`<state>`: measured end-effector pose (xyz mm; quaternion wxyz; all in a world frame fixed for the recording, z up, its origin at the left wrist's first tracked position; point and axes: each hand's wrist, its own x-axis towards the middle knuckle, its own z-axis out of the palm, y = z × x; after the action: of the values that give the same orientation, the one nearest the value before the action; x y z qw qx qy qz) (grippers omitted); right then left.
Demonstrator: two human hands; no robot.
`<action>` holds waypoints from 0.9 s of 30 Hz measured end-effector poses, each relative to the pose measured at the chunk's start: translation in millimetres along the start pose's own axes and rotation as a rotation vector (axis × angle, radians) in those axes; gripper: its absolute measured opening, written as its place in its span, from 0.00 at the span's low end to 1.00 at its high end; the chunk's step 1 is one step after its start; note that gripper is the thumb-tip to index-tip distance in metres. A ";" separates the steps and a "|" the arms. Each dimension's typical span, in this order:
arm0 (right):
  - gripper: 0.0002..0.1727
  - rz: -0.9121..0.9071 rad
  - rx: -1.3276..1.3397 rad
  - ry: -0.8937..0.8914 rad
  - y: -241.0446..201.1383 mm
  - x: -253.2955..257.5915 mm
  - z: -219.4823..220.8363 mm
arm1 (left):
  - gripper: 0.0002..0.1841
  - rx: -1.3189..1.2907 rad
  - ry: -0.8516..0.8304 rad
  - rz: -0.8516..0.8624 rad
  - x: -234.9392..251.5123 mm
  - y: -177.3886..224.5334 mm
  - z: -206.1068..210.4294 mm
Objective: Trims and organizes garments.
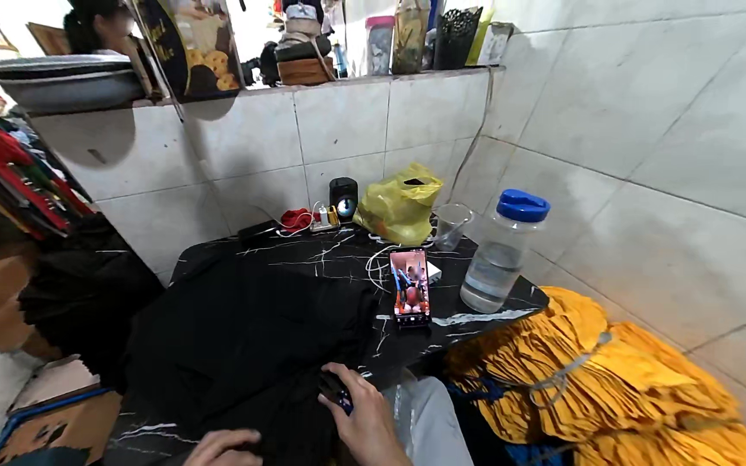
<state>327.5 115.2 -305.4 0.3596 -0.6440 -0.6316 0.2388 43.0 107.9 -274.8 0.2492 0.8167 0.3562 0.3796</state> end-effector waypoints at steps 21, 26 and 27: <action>0.26 0.012 0.017 0.005 0.5 -0.3 1.8 | 0.14 -0.374 0.497 -0.144 32.2 33.9 40.6; 0.24 0.005 0.057 0.018 2.5 0.2 4.3 | 0.11 -0.403 0.630 -0.122 31.1 57.7 62.9; 0.24 0.002 0.065 0.022 3.6 0.4 4.9 | 0.09 -0.382 0.626 -0.136 29.5 57.5 67.2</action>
<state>326.1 116.5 -311.2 0.3869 -0.6353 -0.6189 0.2524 132.6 85.7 -262.3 0.3006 0.5743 0.3913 0.6533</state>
